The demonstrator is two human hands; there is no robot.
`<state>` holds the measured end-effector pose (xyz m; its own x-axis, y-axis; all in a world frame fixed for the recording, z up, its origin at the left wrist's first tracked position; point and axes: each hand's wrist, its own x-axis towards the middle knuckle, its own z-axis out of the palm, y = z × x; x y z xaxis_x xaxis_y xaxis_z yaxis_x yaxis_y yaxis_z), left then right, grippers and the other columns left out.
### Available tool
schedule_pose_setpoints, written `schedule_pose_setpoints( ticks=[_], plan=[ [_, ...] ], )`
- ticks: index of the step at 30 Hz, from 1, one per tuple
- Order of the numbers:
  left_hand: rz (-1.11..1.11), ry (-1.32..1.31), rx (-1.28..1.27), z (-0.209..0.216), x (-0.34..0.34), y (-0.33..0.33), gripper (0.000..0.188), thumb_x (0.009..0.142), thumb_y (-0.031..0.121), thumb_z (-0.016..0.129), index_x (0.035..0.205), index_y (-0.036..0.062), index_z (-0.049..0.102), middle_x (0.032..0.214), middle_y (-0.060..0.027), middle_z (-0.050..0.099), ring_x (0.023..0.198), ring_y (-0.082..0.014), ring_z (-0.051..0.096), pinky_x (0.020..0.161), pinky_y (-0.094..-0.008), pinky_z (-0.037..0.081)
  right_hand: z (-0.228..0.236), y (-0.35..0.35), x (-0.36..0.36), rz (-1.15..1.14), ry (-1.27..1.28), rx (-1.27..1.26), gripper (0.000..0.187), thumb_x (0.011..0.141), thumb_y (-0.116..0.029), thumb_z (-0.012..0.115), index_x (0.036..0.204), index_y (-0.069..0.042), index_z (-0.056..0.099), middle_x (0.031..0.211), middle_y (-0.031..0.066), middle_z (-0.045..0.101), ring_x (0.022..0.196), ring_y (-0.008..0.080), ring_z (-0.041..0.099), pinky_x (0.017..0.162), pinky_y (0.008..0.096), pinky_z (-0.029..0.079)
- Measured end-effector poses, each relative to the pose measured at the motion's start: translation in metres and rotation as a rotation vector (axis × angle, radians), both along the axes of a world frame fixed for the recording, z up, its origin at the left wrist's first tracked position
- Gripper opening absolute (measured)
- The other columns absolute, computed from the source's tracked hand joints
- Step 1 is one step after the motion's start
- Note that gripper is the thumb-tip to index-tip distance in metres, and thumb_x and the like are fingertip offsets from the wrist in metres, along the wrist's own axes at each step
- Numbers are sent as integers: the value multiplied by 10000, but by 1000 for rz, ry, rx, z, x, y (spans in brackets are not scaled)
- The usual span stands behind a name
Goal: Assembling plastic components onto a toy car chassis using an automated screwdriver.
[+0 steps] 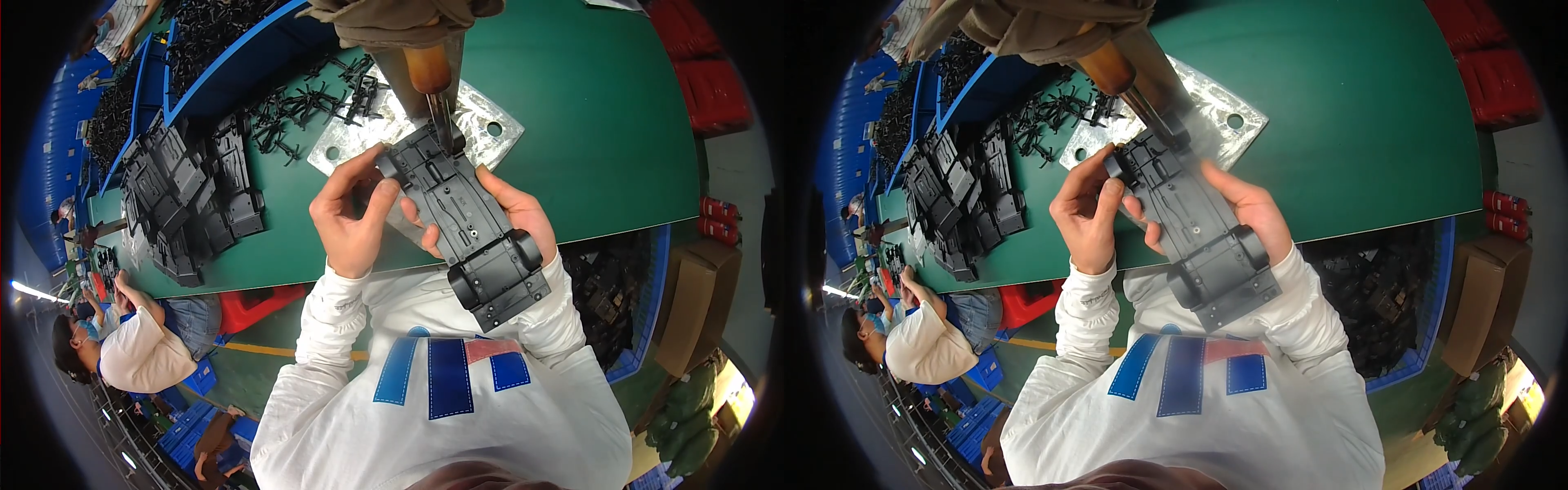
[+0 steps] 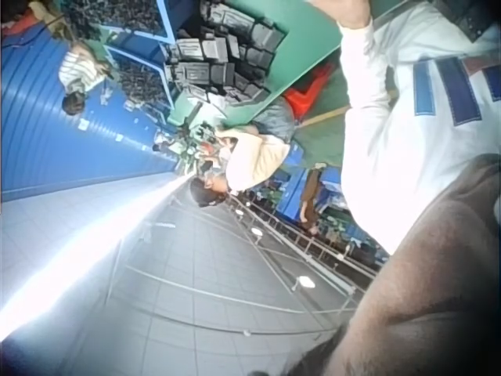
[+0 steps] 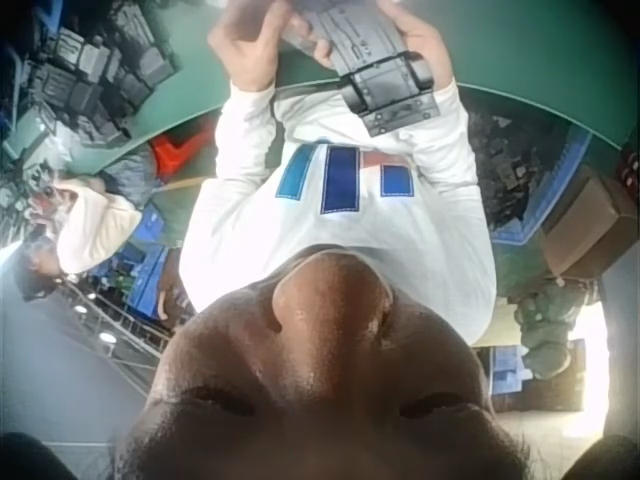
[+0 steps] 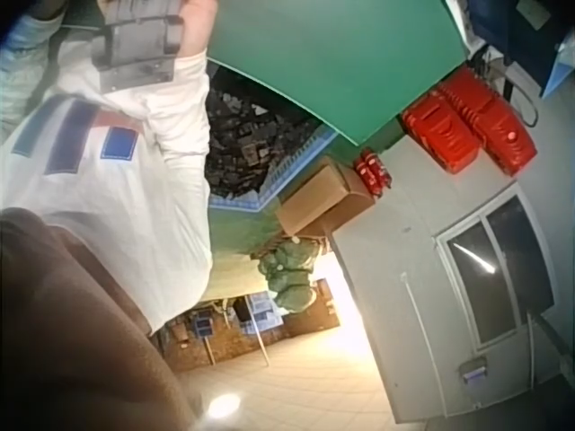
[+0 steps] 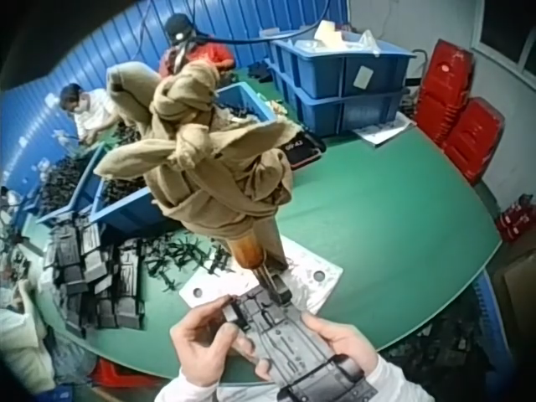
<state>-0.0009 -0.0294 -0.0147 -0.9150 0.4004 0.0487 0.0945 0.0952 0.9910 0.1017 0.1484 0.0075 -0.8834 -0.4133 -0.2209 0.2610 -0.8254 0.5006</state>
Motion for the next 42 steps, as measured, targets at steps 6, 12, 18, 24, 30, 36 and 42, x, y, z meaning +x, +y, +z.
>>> schedule_pose_setpoints(
  ticks=[6, 12, 18, 24, 30, 36, 42],
  plan=[
    [24, -53, 18, 0, 0, 0, 360, 856, 2, 732, 1206, -55, 671, 885, -30, 652, 800, -87, 586, 771, -233, 480, 5, -1, -2, -11, -140, 121, 611, 1082, -451, 320, 1499, -7, 372, 1396, 291, 458, 1128, 424, 573, 841, 479, 595],
    [23, -56, 18, 1, -1, 0, 358, 856, 0, 728, 1206, -52, 672, 880, -28, 650, 794, -84, 580, 766, -230, 476, 5, 1, -2, 13, -111, 61, 621, 1078, -457, 330, 1507, -8, 353, 1392, 289, 450, 1083, 423, 587, 794, 493, 614],
    [26, -47, 21, -1, -1, 0, 354, 857, 4, 728, 1204, -50, 675, 872, -23, 650, 788, -83, 577, 757, -225, 470, -3, 1, -1, 14, -31, 67, 613, 1080, -449, 332, 1506, -10, 358, 1394, 297, 451, 1072, 421, 588, 824, 479, 605],
    [31, -36, 9, 1, -1, 1, 351, 860, 7, 728, 1202, -51, 677, 871, -24, 654, 788, -82, 578, 755, -224, 470, 2, -1, -2, -35, -53, 203, 580, 1092, -397, 329, 1481, 30, 382, 1399, 292, 476, 1227, 395, 526, 940, 467, 538],
    [31, -29, 8, 2, -1, 2, 355, 860, 11, 731, 1205, -50, 676, 872, -23, 655, 786, -81, 580, 755, -225, 472, 3, -1, -2, -33, -21, 173, 557, 1101, -361, 307, 1478, 41, 384, 1419, 274, 475, 1292, 384, 487, 951, 464, 520],
    [27, -32, 3, 3, 0, 1, 358, 860, 17, 735, 1206, -51, 676, 871, -24, 654, 790, -83, 581, 758, -226, 472, 1, -2, -1, -46, 1, 242, 559, 1100, -365, 308, 1484, 35, 381, 1431, 268, 470, 1299, 390, 485, 962, 467, 516],
    [19, -35, -1, 2, 0, 1, 361, 858, 21, 739, 1206, -50, 676, 873, -25, 655, 798, -86, 582, 767, -230, 475, 0, -1, 0, -35, -6, 233, 569, 1099, -376, 295, 1485, 33, 379, 1429, 288, 460, 1299, 393, 483, 969, 476, 518]
  ],
)
